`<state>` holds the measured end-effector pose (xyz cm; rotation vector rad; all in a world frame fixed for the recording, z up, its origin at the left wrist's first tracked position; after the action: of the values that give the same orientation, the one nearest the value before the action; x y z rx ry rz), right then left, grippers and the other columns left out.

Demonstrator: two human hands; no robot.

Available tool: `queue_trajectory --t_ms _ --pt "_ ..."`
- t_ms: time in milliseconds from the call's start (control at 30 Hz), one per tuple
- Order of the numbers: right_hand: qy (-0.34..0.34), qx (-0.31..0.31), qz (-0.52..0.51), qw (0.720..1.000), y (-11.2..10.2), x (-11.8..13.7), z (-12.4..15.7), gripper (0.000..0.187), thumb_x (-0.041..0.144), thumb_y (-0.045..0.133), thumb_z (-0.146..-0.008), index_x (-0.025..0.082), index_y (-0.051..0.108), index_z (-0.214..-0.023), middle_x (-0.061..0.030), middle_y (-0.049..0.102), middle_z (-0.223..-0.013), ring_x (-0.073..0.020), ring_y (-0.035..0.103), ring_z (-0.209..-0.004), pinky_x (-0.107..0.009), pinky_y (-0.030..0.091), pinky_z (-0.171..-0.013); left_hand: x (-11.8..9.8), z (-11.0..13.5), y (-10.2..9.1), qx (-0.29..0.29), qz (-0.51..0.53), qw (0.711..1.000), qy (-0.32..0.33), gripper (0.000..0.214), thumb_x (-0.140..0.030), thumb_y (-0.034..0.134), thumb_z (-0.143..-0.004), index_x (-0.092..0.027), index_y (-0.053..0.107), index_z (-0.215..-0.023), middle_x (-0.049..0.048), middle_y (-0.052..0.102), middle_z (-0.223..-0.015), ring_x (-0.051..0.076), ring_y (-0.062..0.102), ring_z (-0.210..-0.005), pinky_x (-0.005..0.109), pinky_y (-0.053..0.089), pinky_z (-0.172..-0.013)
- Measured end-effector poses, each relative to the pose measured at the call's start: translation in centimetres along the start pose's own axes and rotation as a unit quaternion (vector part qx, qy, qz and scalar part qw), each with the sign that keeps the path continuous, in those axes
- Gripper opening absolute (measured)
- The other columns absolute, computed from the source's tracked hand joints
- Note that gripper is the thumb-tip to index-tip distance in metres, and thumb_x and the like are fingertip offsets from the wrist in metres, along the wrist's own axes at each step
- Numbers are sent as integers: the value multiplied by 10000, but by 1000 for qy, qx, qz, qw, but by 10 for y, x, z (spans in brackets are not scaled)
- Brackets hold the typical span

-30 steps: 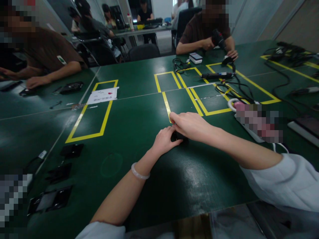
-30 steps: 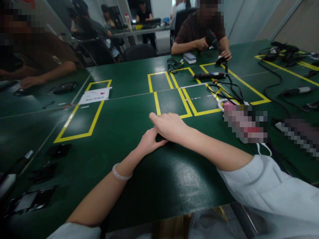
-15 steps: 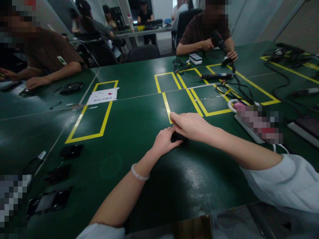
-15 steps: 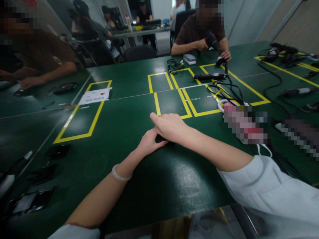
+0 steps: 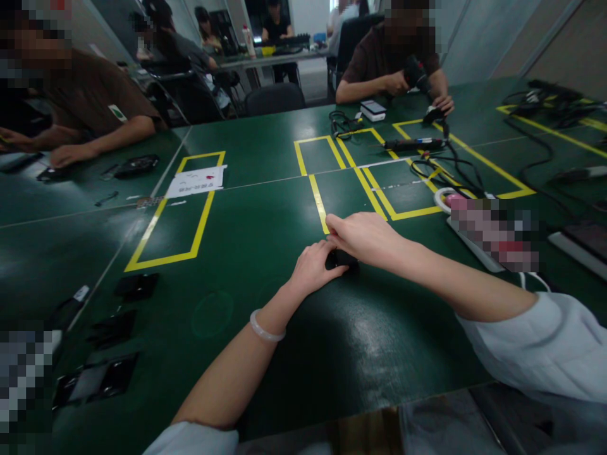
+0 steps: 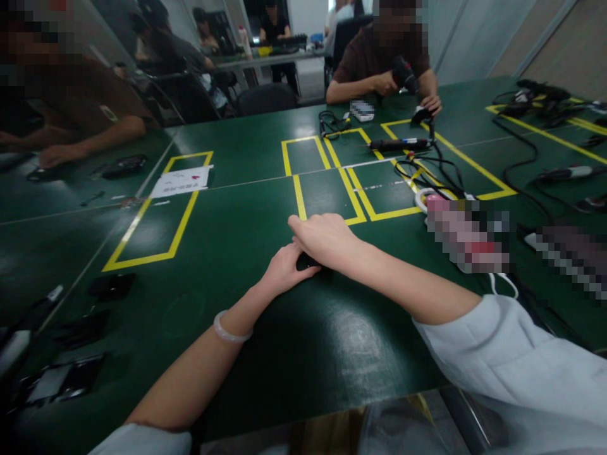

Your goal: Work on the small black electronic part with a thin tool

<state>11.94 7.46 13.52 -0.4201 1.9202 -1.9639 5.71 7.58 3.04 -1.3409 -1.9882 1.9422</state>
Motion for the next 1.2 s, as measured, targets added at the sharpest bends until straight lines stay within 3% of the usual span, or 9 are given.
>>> queue_trajectory --t_ms 167,367,667,933,1200 --pt "-19 -4 -40 999 -2 3 2 213 245 400 -914 183 468 -1106 -73 704 -922 -227 664 -783 -282 231 -503 1 0 1 8 -2 1000 -2 400 -472 648 -817 -197 563 -1094 78 643 -1099 281 607 -1057 430 489 -903" --pt "-5 -10 -7 1000 0 0 1 267 406 386 -942 193 507 -1048 -94 706 -877 -264 671 -764 -289 208 -503 3 0 2 -3 -13 1000 -11 446 -473 658 -810 -181 558 -1132 90 643 -1124 294 607 -1062 434 491 -896" --pt "-19 -2 -48 999 -1 3 3 196 254 405 -908 190 492 -1073 -67 701 -914 -227 659 -765 -280 216 -498 1 0 1 -1 -6 1000 6 426 -482 647 -820 -185 556 -1112 87 638 -1127 280 602 -1069 426 484 -914" --pt "4 5 -8 1000 2 0 -1 236 336 389 -934 196 518 -1073 -97 705 -872 -249 662 -747 -283 232 -515 0 0 0 1 -5 1000 -6 440 -461 657 -811 -195 542 -1142 89 640 -1139 290 604 -1071 431 491 -895" --pt "-8 -3 -51 999 -2 1 1 250 286 440 -894 202 469 -1128 -69 704 -924 -224 647 -748 -277 250 -519 -1 0 0 3 2 1000 3 399 -469 646 -820 -190 559 -1091 83 641 -1118 282 600 -1078 422 484 -909"
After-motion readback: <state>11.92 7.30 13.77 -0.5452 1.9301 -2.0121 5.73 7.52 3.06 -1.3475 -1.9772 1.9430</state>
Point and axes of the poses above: each hand's wrist, its own z-axis away from the middle knuckle, its own y-axis out of the palm, x = y × z, the point moved 9 cm from there along -z, towards the middle knuckle
